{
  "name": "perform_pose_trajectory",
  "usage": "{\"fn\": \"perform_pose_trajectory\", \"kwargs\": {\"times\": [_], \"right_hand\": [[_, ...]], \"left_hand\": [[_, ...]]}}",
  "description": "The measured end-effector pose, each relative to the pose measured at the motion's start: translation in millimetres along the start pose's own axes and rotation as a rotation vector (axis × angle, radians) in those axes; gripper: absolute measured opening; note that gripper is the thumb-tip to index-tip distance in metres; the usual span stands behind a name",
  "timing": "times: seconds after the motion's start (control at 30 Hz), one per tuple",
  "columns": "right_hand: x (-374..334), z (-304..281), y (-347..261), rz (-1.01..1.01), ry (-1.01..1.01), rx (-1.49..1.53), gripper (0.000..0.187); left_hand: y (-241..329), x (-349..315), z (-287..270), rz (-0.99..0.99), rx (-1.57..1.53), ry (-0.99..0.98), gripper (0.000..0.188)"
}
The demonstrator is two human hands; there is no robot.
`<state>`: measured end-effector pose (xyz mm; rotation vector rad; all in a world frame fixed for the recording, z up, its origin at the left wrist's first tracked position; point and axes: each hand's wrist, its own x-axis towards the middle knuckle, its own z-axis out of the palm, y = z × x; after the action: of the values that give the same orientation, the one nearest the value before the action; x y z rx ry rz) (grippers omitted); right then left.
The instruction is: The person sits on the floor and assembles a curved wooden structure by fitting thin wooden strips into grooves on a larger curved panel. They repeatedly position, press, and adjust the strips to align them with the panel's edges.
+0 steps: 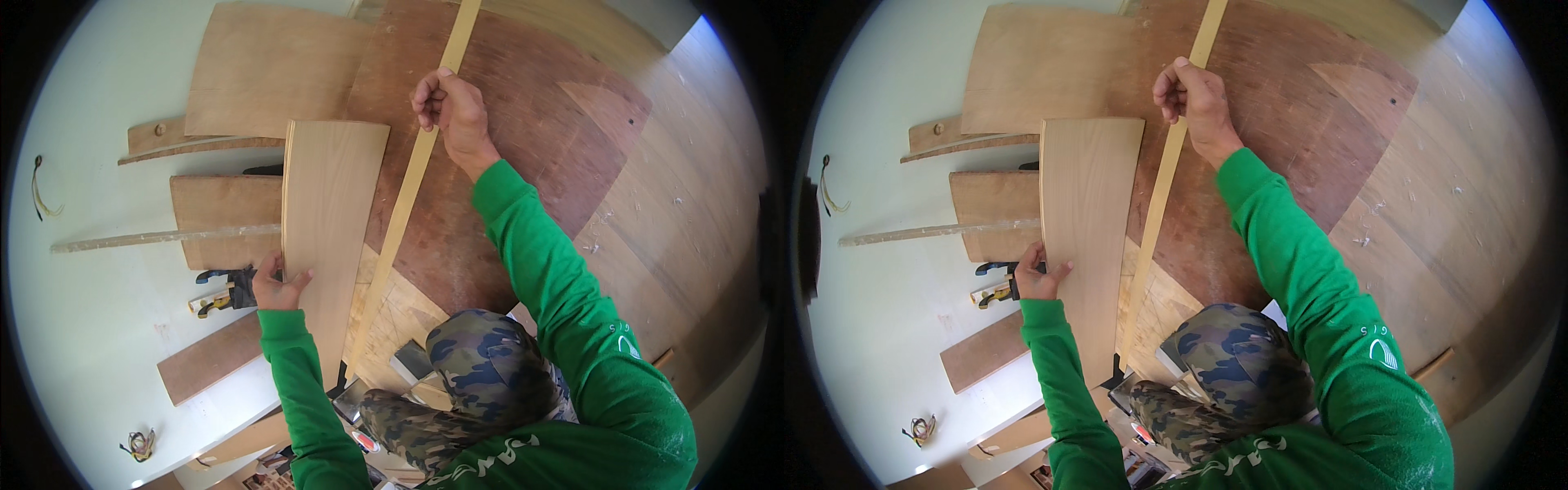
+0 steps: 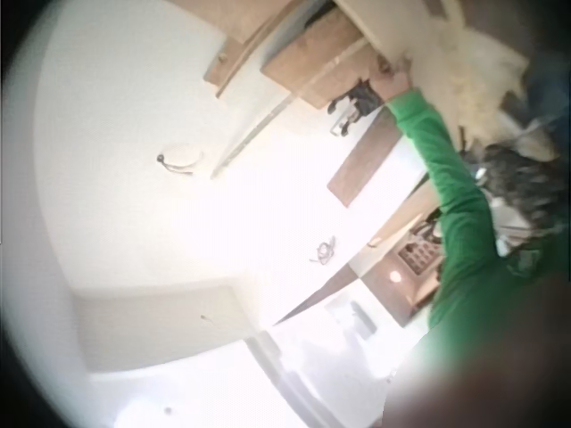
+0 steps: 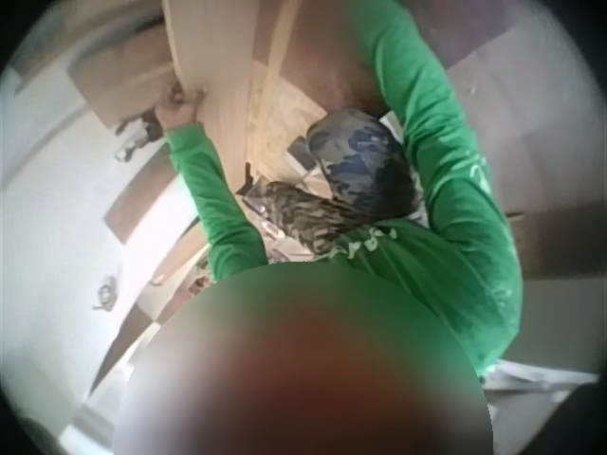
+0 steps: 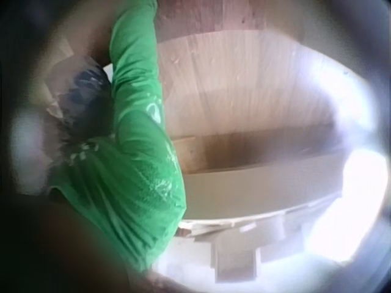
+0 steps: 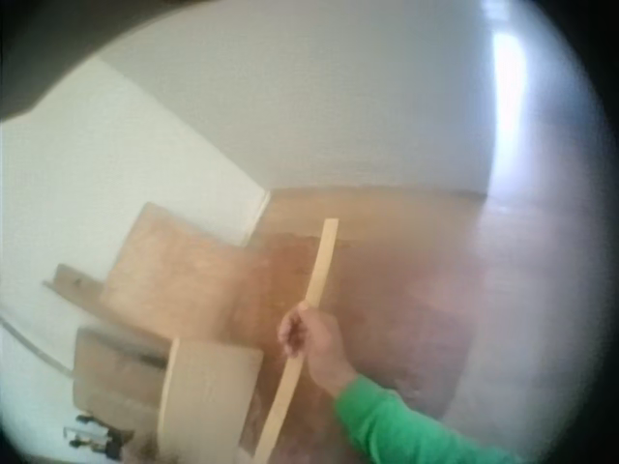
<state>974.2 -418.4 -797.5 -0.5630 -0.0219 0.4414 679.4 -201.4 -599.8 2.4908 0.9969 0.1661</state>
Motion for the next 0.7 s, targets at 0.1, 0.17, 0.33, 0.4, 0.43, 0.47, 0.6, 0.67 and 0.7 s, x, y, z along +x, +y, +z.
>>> {"fn": "perform_pose_trajectory", "kwargs": {"times": [0.1, 0.17, 0.33, 0.4, 0.43, 0.47, 0.6, 0.67, 0.7], "right_hand": [[1.7, -0.9, 1.6, 0.001, -0.01, 0.016, 0.051], [2.7, -2.9, 2.8, 0.003, -0.023, 0.017, 0.05], [4.2, -9.2, 5.2, 0.035, -0.031, -0.001, 0.046], [4.7, -8.7, 5.6, 0.037, -0.039, 0.024, 0.044], [5.1, -7.3, 6.5, 0.032, -0.049, 0.033, 0.045], [5.2, -7.5, 5.8, 0.024, -0.054, 0.039, 0.046], [6.5, -8.4, 4.9, 0.027, -0.07, 0.044, 0.045], [7.0, -9.5, 5.3, 0.033, -0.078, 0.057, 0.044], [7.5, -10.3, 5.6, 0.033, -0.081, 0.062, 0.044]], "left_hand": [[1.7, 2.6, 1.4, 0.028, -0.02, 0.034, 0.046], [3.0, 4.6, -5.3, -0.113, 0.031, -0.027, 0.048], [-2.9, 14.6, -8.7, -0.122, 0.019, -0.202, 0.05], [-5.8, 12.9, -9.7, -0.166, -0.042, -0.209, 0.048], [-7.2, 11.9, -8.7, -0.18, -0.071, -0.206, 0.046], [-8.3, 10.7, -8.8, -0.195, -0.111, -0.215, 0.044], [-16.7, 5.4, -11.8, -0.198, -0.073, -0.263, 0.046], [-25.6, 1.7, -14.9, -0.211, -0.024, -0.272, 0.047], [-31.6, -1.4, -17.2, -0.228, -0.005, -0.262, 0.049]]}}
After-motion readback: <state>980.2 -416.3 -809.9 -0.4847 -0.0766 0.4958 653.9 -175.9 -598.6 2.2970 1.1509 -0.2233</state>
